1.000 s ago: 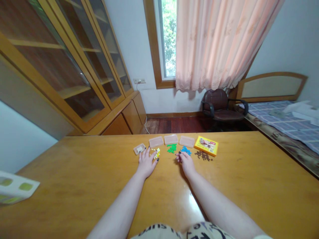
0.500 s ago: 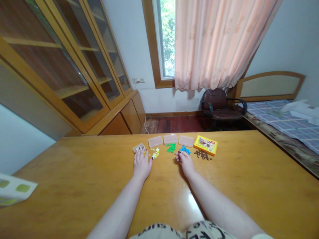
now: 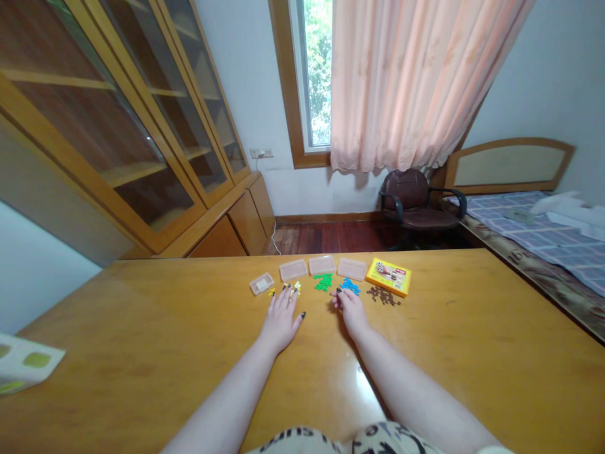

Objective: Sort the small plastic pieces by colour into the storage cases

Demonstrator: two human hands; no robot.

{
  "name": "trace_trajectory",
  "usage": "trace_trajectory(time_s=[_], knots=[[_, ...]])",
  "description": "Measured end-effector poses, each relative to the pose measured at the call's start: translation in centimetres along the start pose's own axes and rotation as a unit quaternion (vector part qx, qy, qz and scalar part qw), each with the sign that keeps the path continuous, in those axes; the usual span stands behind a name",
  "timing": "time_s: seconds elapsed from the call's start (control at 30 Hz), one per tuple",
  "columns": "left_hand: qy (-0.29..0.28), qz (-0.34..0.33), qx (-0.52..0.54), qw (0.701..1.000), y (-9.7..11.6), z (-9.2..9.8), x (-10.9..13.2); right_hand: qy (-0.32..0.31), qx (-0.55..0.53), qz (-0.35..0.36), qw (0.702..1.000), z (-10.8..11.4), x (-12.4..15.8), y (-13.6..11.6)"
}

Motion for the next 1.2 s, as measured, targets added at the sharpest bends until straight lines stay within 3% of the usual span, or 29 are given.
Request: trace_trajectory(time_s=[0.23, 0.47, 0.83, 1.03, 1.2], knots=[[-0.011, 0.034, -0.021, 0.999, -0.3, -0.3, 0.2, -0.003, 0.006, 0.001, 1.000, -0.1, 0.0, -0.2], [-0.022, -0.011, -0.020, 1.000, 0.5, 0.6, 0.9, -0.003, 0.006, 0.004, 1.000, -0.2, 0.0, -0.3], [-0.039, -0.008, -0.009, 0.999, 0.2, 0.0, 0.8, -0.003, 0.008, 0.003, 1.000, -0.3, 0.0, -0.2], [-0.056, -0.013, -0.013, 0.998, -1.8, -0.4, 3.3, -0.004, 0.005, 0.002, 1.000, -0.2, -0.1, 0.1], [-0.043, 0.052, -0.042, 0.997, -6.1, 0.0, 4.7, -0.017, 0.012, 0.004, 1.000, -0.4, 0.0, 0.0]])
Point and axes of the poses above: each hand's wrist, its own x-axis away from the middle knuckle, its own z-axis out of the back of the hand, y = z × x, the point moved 7 cm from there along -x, towards the middle knuckle, and after that the axes turned 15 degrees about z, right-handed, at the moved point
